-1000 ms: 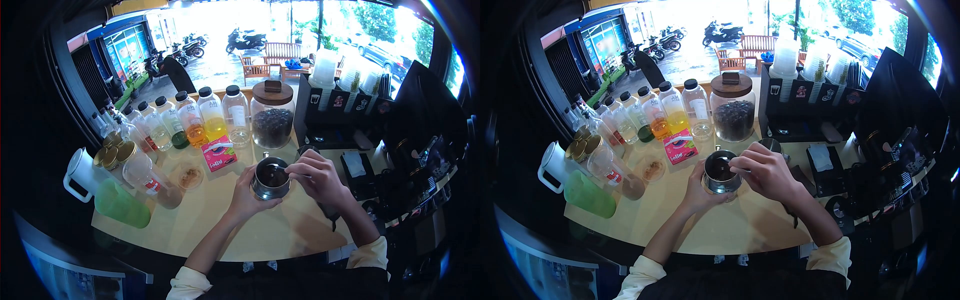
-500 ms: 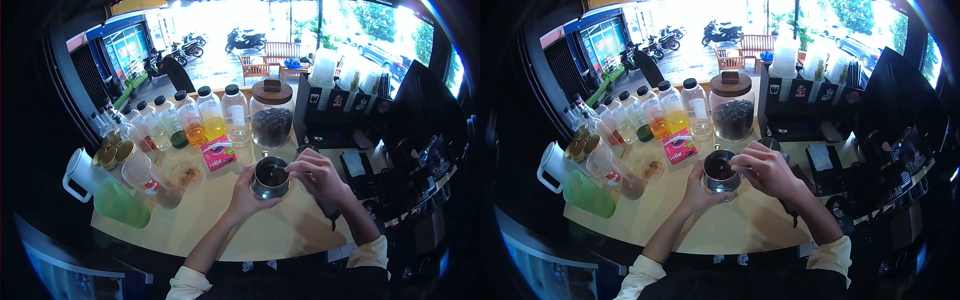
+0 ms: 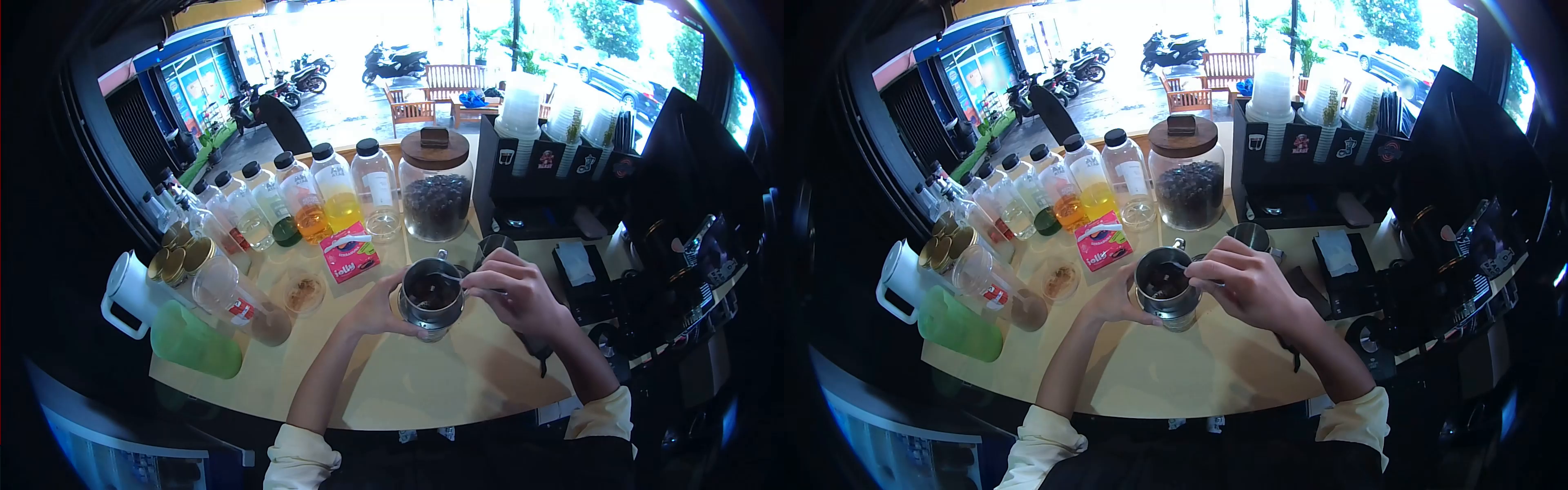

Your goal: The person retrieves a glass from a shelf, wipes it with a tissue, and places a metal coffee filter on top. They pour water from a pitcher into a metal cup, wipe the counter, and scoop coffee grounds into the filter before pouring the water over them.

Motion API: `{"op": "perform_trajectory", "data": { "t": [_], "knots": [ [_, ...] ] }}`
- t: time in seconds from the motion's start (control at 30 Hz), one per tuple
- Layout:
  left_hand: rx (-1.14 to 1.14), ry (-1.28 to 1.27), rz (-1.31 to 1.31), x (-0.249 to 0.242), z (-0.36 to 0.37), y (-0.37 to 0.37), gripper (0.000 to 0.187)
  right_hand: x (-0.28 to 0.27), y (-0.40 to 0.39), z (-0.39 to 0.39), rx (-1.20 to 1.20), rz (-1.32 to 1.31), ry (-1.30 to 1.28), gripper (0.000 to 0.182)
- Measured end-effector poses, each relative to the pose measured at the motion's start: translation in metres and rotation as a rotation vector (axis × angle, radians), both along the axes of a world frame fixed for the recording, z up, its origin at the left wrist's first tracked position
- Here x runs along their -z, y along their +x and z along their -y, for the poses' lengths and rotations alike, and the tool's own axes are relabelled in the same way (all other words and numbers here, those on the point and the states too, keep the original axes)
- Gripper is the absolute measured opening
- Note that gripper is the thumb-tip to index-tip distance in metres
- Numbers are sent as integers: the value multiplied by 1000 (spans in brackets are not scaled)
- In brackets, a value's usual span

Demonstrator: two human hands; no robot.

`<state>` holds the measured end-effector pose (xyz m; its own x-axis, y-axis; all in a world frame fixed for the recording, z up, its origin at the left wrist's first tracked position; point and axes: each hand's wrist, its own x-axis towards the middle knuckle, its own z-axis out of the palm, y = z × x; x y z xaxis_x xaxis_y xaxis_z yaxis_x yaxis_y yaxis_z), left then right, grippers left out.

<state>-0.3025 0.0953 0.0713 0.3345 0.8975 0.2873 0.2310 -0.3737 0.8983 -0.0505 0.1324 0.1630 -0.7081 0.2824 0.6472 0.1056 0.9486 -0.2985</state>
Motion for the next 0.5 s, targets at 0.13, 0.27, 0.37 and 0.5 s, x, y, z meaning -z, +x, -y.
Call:
{"op": "perform_trajectory", "data": {
  "t": [0.13, 0.27, 0.37, 0.5],
  "knots": [
    [36, -29, 11, 6, -6, -5, 97, 1, -1, 2, -121, -45, -77, 14],
    [68, -42, 69, 2, -7, -3, 97, 0, -1, -7, -66, -22, -38, 15],
    [52, -53, 30, 2, -6, -5, 97, 7, -6, -2, -137, -25, 7, 16],
    [42, -40, 28, 2, -4, -4, 95, 0, -6, -4, -50, -18, 71, 17]
  ]
}}
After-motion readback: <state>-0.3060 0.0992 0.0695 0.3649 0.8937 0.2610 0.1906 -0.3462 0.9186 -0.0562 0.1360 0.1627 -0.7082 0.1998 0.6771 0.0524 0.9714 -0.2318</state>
